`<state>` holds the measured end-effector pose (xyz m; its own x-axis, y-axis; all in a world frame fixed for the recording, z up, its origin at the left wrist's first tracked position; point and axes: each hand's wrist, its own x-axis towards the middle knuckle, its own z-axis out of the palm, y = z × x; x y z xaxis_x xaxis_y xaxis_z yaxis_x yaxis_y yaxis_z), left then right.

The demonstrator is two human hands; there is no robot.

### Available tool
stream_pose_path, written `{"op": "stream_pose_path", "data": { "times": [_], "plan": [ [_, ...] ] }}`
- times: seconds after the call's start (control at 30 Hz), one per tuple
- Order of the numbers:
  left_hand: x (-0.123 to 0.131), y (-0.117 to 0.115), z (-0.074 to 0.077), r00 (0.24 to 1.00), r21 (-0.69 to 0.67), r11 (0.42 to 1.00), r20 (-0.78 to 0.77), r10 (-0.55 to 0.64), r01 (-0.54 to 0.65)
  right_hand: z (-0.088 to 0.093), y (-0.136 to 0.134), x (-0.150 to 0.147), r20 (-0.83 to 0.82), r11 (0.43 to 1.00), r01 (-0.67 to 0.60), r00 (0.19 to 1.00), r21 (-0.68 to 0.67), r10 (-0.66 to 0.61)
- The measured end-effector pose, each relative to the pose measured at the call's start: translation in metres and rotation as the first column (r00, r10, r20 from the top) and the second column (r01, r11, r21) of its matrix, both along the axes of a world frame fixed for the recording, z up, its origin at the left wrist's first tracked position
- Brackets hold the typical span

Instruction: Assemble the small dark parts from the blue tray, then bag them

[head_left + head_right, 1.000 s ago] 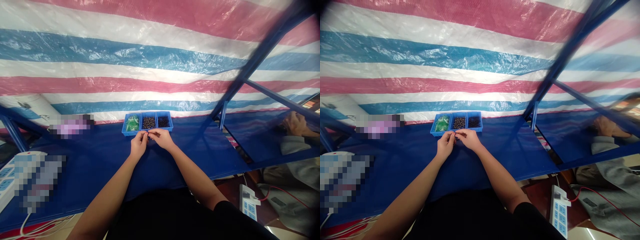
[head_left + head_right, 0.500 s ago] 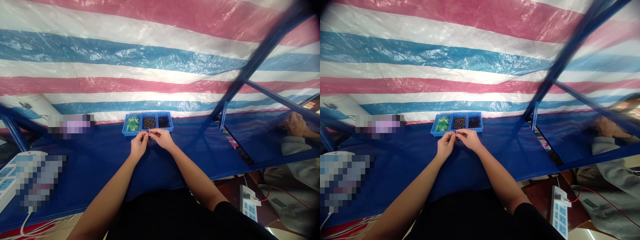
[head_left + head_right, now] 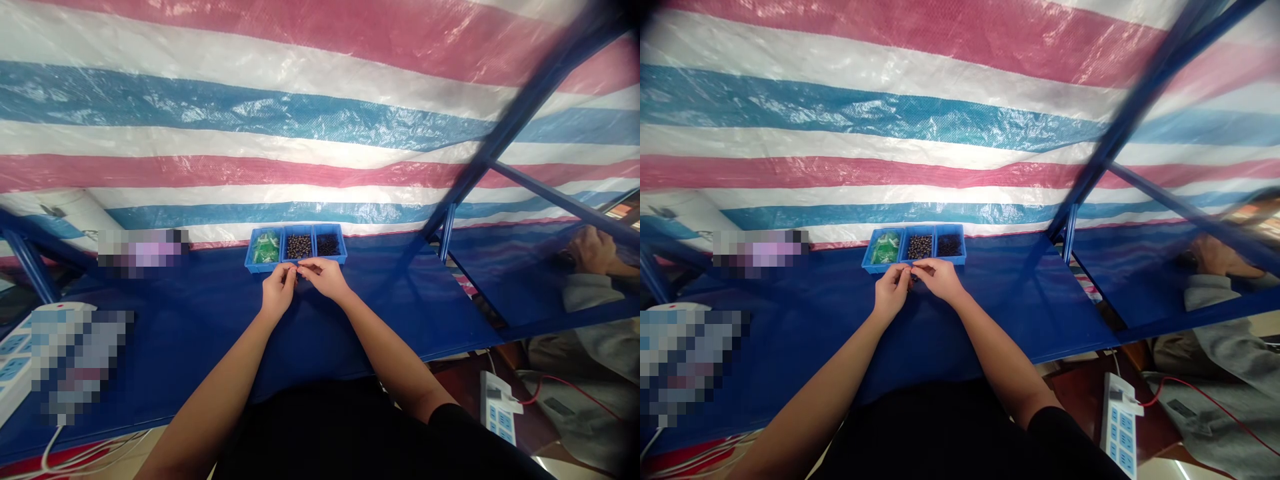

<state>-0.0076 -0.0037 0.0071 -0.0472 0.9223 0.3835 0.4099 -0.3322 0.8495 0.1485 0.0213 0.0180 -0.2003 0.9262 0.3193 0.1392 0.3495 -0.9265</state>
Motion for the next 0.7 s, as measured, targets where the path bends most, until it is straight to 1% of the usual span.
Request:
{"op": "stream_pose_path", "data": {
  "times": [0.13, 0.23, 0.4, 0.5, 0.7],
  "plan": [
    [-0.0007, -0.0003, 0.0007, 1.0, -0.018, 1.0, 0.004, -0.011, 0.011, 0.0047, -0.0022, 0.0015, 0.036, 0.999, -0.02, 0.999, 0.043, 0.019],
    [-0.0007, -0.0004, 0.0009, 1.0, -0.03, 1.0, 0.015, -0.004, 0.004, 0.0066, -0.0025, 0.0026, 0.068, 0.996, -0.008, 0.998, 0.089, 0.001],
    [0.0, -0.0004, 0.0006, 1.0, -0.038, 0.999, 0.029, -0.007, 0.008, 0.0059, -0.0015, 0.003, 0.074, 0.993, -0.015, 0.997, 0.114, 0.006],
    [0.0006, -0.0007, 0.0008, 0.999, -0.031, 0.999, 0.035, -0.012, 0.013, 0.0049, -0.0008, 0.0026, 0.071, 0.991, 0.012, 0.997, 0.131, -0.021],
    [0.0008, -0.0007, 0.0002, 1.0, -0.02, 1.0, 0.027, -0.011, 0.011, 0.0041, -0.0002, 0.0017, 0.068, 0.993, 0.021, 0.997, 0.119, -0.029]
  ]
}}
